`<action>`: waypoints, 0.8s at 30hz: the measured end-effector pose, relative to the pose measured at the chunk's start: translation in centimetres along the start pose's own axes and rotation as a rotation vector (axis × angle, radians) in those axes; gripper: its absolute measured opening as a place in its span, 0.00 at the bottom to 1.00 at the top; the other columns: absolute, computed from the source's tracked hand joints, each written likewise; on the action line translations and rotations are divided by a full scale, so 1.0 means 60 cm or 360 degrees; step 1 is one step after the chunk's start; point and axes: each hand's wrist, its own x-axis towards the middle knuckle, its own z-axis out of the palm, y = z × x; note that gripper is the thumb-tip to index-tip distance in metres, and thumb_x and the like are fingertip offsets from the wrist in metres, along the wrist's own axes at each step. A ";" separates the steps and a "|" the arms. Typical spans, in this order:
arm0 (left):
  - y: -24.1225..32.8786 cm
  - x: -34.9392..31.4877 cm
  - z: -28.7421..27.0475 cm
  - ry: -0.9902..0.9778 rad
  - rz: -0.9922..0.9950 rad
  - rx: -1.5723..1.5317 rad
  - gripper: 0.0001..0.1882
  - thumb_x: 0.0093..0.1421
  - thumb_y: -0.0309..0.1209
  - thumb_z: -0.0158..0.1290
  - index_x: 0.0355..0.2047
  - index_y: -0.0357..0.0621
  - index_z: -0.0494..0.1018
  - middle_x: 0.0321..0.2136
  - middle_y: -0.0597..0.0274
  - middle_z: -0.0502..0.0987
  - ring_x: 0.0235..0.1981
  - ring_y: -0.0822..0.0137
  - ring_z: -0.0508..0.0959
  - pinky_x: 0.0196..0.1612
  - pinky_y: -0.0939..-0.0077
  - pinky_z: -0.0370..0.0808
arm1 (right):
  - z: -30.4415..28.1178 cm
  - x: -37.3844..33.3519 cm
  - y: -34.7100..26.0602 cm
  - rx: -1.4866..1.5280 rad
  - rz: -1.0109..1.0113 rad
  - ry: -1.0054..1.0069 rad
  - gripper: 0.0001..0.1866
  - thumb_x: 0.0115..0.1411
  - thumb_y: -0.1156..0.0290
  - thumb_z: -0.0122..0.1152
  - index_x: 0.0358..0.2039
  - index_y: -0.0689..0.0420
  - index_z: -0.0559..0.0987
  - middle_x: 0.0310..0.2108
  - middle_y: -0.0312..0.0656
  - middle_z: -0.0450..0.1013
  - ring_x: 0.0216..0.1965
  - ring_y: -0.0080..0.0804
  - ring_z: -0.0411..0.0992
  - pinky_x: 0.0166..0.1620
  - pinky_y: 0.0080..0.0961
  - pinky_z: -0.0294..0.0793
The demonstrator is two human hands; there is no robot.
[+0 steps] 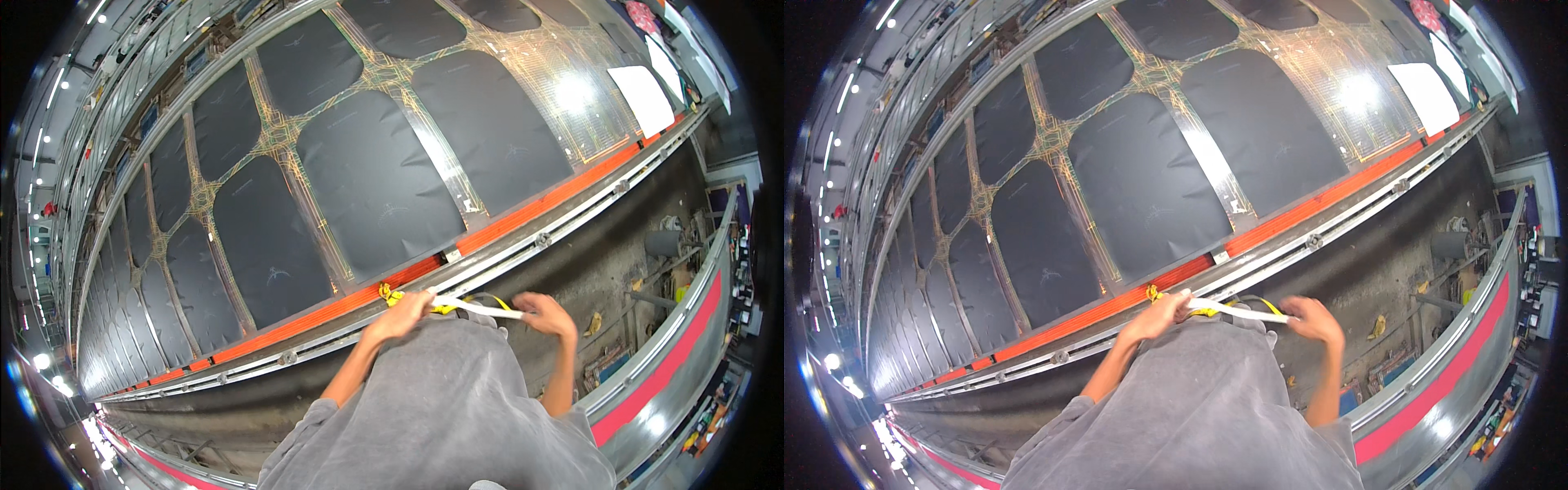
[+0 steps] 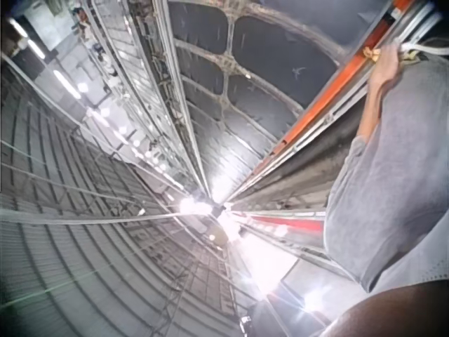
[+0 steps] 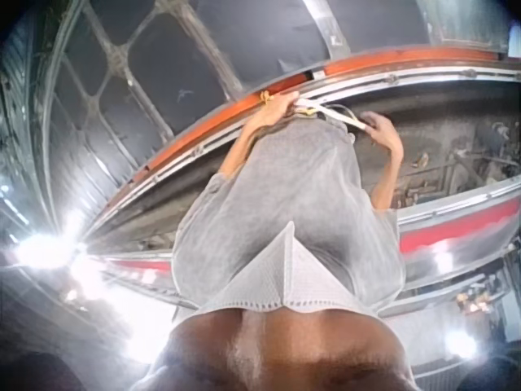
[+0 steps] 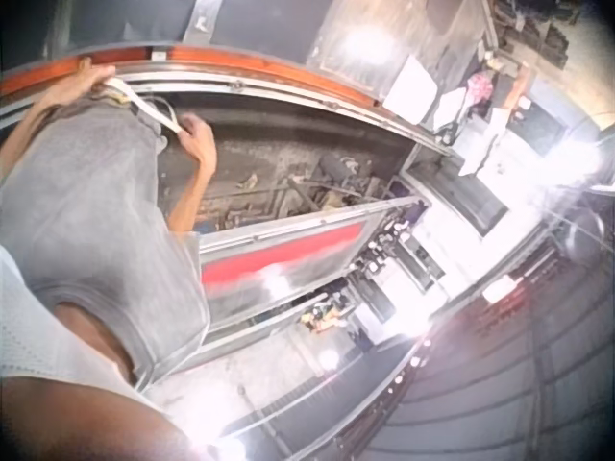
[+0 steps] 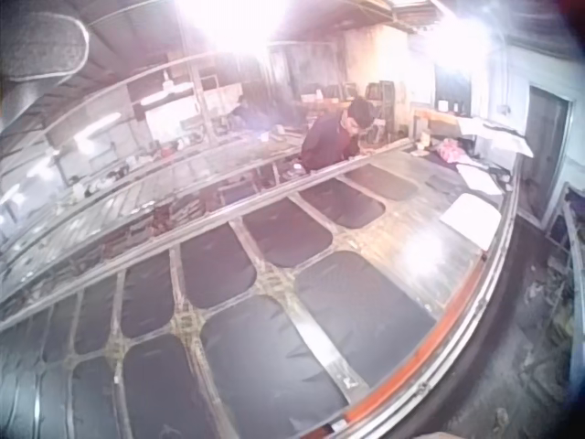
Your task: The person uses a yellow tape measure to measure the dimensions of black trampoline pads labeled 'TRANSPORTER 40' in a large indoor facility. They measure the edges and the surface of the pads, moving along the metal walkway to access different sections.
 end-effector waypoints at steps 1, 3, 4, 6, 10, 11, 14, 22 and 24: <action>0.037 -0.009 -0.016 0.0148 0.0215 0.0398 0.24 0.73 0.44 0.34 0.28 0.36 0.64 0.19 0.55 0.67 0.22 0.62 0.66 0.31 0.60 0.64 | 0.030 0.025 -0.008 -0.0076 -0.0084 0.0245 0.24 0.55 0.72 0.64 0.54 0.62 0.78 0.52 0.53 0.78 0.56 0.48 0.76 0.61 0.36 0.73; 0.060 -0.021 -0.055 0.0061 0.0134 0.0523 0.19 0.72 0.39 0.39 0.29 0.37 0.65 0.21 0.61 0.68 0.25 0.68 0.67 0.32 0.64 0.66 | 0.070 0.090 -0.071 -0.0082 -0.0239 0.0516 0.27 0.59 0.69 0.65 0.60 0.60 0.75 0.60 0.53 0.73 0.63 0.48 0.71 0.65 0.37 0.68; 0.069 -0.029 -0.066 -0.0009 0.0064 0.0481 0.18 0.72 0.38 0.40 0.29 0.37 0.65 0.22 0.61 0.69 0.26 0.68 0.68 0.33 0.65 0.67 | 0.082 0.122 -0.124 0.0179 -0.0345 0.0483 0.26 0.63 0.66 0.64 0.60 0.60 0.75 0.59 0.52 0.74 0.62 0.46 0.72 0.65 0.36 0.69; 0.086 -0.033 -0.085 -0.0171 -0.0049 0.0391 0.15 0.71 0.34 0.43 0.30 0.36 0.66 0.23 0.61 0.71 0.27 0.69 0.69 0.34 0.66 0.69 | 0.095 0.168 -0.222 0.0677 -0.0429 0.0218 0.24 0.69 0.62 0.60 0.61 0.61 0.75 0.57 0.48 0.76 0.60 0.40 0.73 0.63 0.33 0.69; 0.099 -0.040 -0.152 0.0020 0.0009 0.0484 0.14 0.70 0.36 0.58 0.33 0.37 0.76 0.24 0.73 0.71 0.28 0.79 0.67 0.30 0.76 0.66 | 0.140 0.227 -0.282 0.1113 -0.0277 -0.0685 0.19 0.76 0.59 0.51 0.53 0.61 0.79 0.35 0.37 0.79 0.36 0.20 0.75 0.42 0.21 0.75; 0.104 -0.039 -0.167 0.0088 -0.0002 0.0327 0.14 0.68 0.35 0.60 0.30 0.37 0.76 0.24 0.74 0.72 0.27 0.81 0.67 0.28 0.78 0.65 | 0.153 0.237 -0.271 0.1148 -0.0271 -0.0668 0.18 0.76 0.59 0.51 0.50 0.61 0.80 0.32 0.36 0.78 0.32 0.18 0.73 0.38 0.20 0.73; 0.068 -0.037 -0.207 0.0386 -0.0180 0.0285 0.13 0.65 0.36 0.64 0.29 0.40 0.79 0.21 0.72 0.76 0.24 0.80 0.72 0.27 0.80 0.68 | 0.196 0.258 -0.244 0.1347 -0.0204 -0.0595 0.14 0.75 0.61 0.53 0.42 0.59 0.80 0.23 0.32 0.75 0.21 0.14 0.66 0.25 0.16 0.64; -0.068 0.037 -0.193 0.0808 -0.0094 -0.0852 0.12 0.63 0.33 0.65 0.41 0.35 0.81 0.33 0.59 0.84 0.31 0.72 0.83 0.39 0.78 0.84 | 0.253 0.299 -0.201 0.0965 -0.0062 -0.0022 0.14 0.72 0.63 0.55 0.34 0.60 0.79 0.20 0.37 0.78 0.18 0.18 0.71 0.22 0.21 0.69; -0.085 0.046 -0.185 0.0850 -0.0080 -0.0927 0.13 0.65 0.32 0.64 0.44 0.35 0.81 0.34 0.58 0.84 0.33 0.71 0.83 0.40 0.76 0.85 | 0.271 0.302 -0.204 0.1096 0.0020 -0.0078 0.12 0.73 0.64 0.54 0.37 0.60 0.77 0.21 0.37 0.78 0.17 0.18 0.71 0.21 0.20 0.69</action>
